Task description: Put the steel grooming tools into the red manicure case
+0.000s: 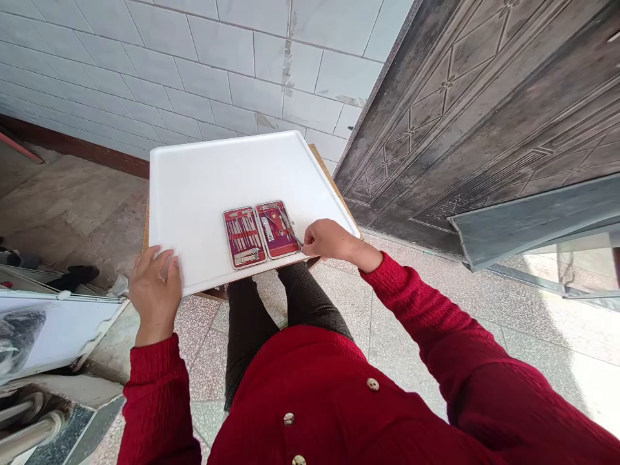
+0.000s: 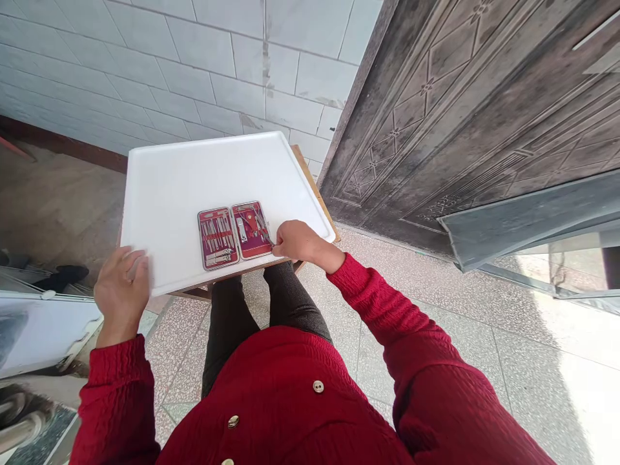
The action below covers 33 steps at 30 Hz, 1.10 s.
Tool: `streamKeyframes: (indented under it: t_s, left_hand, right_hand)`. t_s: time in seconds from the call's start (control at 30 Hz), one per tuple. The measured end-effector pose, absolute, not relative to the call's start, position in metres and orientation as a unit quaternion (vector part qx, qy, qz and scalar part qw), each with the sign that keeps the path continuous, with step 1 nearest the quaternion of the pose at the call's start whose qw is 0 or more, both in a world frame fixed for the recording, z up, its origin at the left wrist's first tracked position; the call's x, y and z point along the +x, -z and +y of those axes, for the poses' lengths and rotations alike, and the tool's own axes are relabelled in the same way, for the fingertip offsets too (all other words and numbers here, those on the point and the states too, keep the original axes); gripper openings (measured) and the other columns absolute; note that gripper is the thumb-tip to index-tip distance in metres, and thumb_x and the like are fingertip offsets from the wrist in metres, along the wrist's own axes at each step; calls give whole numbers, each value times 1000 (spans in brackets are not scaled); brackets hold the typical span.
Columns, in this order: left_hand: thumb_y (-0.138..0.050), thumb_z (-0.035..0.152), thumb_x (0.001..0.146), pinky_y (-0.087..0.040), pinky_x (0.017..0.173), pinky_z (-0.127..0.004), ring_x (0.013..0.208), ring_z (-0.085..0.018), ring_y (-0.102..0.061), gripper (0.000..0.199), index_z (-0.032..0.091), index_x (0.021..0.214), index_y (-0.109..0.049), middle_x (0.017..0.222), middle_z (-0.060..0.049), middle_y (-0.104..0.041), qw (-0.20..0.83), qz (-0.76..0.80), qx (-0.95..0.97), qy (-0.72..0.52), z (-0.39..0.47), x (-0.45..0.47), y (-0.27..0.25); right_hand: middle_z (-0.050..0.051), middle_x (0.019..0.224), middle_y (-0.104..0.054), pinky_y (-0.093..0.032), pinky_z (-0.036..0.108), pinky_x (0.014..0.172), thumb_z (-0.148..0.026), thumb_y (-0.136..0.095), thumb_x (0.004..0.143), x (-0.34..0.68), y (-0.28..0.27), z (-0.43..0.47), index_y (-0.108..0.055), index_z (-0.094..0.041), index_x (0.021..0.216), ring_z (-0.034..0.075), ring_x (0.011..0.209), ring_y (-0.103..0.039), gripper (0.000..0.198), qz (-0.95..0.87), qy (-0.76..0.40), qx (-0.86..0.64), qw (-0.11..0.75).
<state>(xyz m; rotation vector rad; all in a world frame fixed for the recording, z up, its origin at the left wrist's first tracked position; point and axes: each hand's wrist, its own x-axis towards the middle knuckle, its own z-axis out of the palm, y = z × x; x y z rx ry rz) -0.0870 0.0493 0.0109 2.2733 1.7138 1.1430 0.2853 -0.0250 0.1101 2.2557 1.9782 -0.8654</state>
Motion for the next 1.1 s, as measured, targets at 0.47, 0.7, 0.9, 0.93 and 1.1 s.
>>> streamKeyframes:
  t_s: [0.47,0.7,0.9,0.93,1.1]
  left_hand:
    - [-52,39,101,-48,113,-54,133,-33,-60,28,26,112,-75,134,-12,-69,41,555,743,-372,48,-87,-8]
    - [-52,39,102,-48,114,-55,133,-32,-60,27,27,114,-74,132,-11,-70,28,546,745,-382,48,-87,-5]
    - [-53,38,102,-46,115,-54,134,-32,-60,26,27,111,-74,132,-10,-69,36,550,743,-381,48,-87,-4]
    - [-52,39,102,-46,115,-54,134,-32,-59,26,27,110,-74,132,-10,-69,37,551,742,-381,47,-87,-5]
    - [-51,40,102,-47,113,-54,133,-33,-60,29,24,107,-74,131,-12,-70,42,553,740,-381,47,-86,-6]
  right_hand:
    - [6,68,-73,-39,26,57,-28,-67,82,254,-104,-17,-81,-14,80,18,64,-66,19,681,243,686,83]
    - [3,57,-68,-45,25,59,-27,-64,84,254,-104,-12,-78,-14,72,16,57,-64,22,658,287,695,49]
    - [9,82,-77,-42,26,63,-35,-67,89,242,-100,-1,-81,-14,84,21,77,-70,25,668,208,712,58]
    - [10,89,-78,-42,27,64,-35,-68,89,240,-98,1,-81,-15,88,22,83,-71,25,668,189,717,60]
    - [11,101,-79,-42,28,72,-31,-60,95,234,-86,0,-80,-17,93,23,94,-71,24,662,160,732,25]
